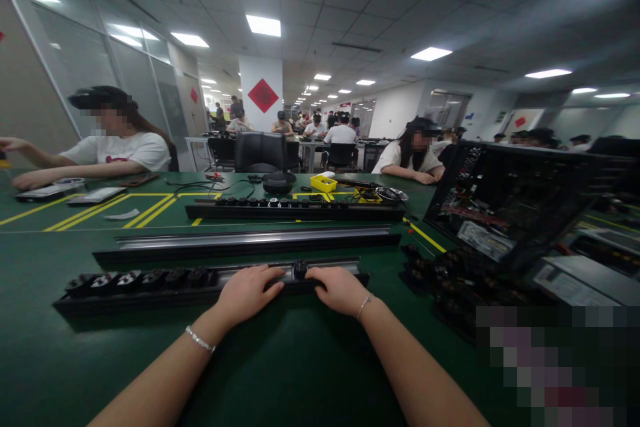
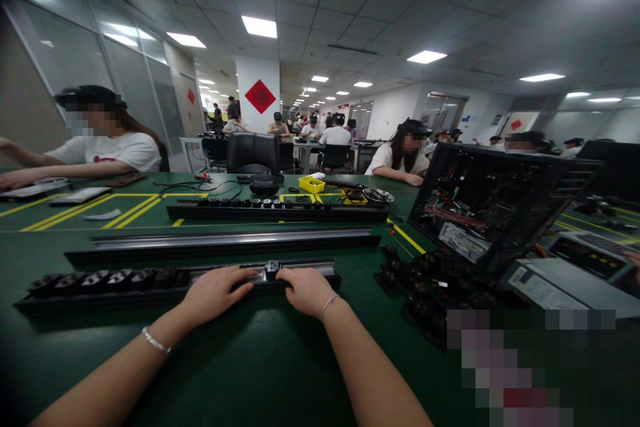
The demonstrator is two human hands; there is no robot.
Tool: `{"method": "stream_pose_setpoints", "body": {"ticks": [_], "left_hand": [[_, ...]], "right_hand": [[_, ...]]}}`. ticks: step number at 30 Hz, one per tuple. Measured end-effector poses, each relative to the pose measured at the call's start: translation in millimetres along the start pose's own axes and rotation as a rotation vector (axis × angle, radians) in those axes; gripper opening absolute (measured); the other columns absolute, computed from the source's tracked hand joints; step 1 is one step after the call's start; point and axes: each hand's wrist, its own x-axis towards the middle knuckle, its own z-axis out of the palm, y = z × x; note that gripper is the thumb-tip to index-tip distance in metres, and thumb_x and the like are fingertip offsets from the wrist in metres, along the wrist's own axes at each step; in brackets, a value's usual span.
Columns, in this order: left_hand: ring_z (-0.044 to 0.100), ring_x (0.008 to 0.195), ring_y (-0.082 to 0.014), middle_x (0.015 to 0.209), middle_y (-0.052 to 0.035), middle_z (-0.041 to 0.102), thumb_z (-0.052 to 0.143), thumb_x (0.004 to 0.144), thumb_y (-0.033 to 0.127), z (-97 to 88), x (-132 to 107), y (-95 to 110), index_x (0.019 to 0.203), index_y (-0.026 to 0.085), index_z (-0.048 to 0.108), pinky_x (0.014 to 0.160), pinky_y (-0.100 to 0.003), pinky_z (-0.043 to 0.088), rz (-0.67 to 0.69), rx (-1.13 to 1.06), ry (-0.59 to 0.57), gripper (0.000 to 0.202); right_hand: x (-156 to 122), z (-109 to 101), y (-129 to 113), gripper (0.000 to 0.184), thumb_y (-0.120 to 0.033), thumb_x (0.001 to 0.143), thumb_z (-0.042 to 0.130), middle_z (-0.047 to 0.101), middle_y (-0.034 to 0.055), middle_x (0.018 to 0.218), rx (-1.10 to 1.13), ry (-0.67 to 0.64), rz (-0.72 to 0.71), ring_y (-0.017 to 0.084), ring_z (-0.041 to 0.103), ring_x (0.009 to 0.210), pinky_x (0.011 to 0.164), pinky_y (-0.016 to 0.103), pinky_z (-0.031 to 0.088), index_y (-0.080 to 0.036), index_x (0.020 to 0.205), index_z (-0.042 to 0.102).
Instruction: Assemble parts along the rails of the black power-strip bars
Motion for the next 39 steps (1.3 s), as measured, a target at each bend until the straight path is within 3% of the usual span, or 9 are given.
{"method": "stream_pose_setpoints", "body": {"ticks": [5, 39], "left_hand": [[0.057, 0.094, -0.0194, 0.106, -0.0003, 0.063, 0.03, 0.084, 0.052, -1.0, 0, 1, 0.114, 0.033, 0.054, 0.081, -0.034, 0.042, -0.009, 0.005, -0.006, 0.043], [0.057, 0.093, -0.019, 0.104, -0.001, 0.063, 0.03, 0.083, 0.053, -3.1, 0, 1, 0.109, 0.033, 0.057, 0.079, -0.033, 0.042, -0.036, -0.037, -0.038, 0.043]], "right_hand": [[-3, -7, 6, 0.049, -0.016, 0.072, 0.046, 0.059, -0.0026, 0.116, 0.008, -0.068, 0.003, 0.016, 0.054, 0.106, 0.093, 0.031, 0.038, -0.032, 0.119, 0.05], [-3, -12, 11, 0.039, -0.013, 0.071, 0.046, 0.063, -0.0035, 0.109, 0.103, -0.04, 0.089, 0.015, 0.056, 0.101, 0.089, 0.026, 0.04, -0.03, 0.104, 0.06]]}}
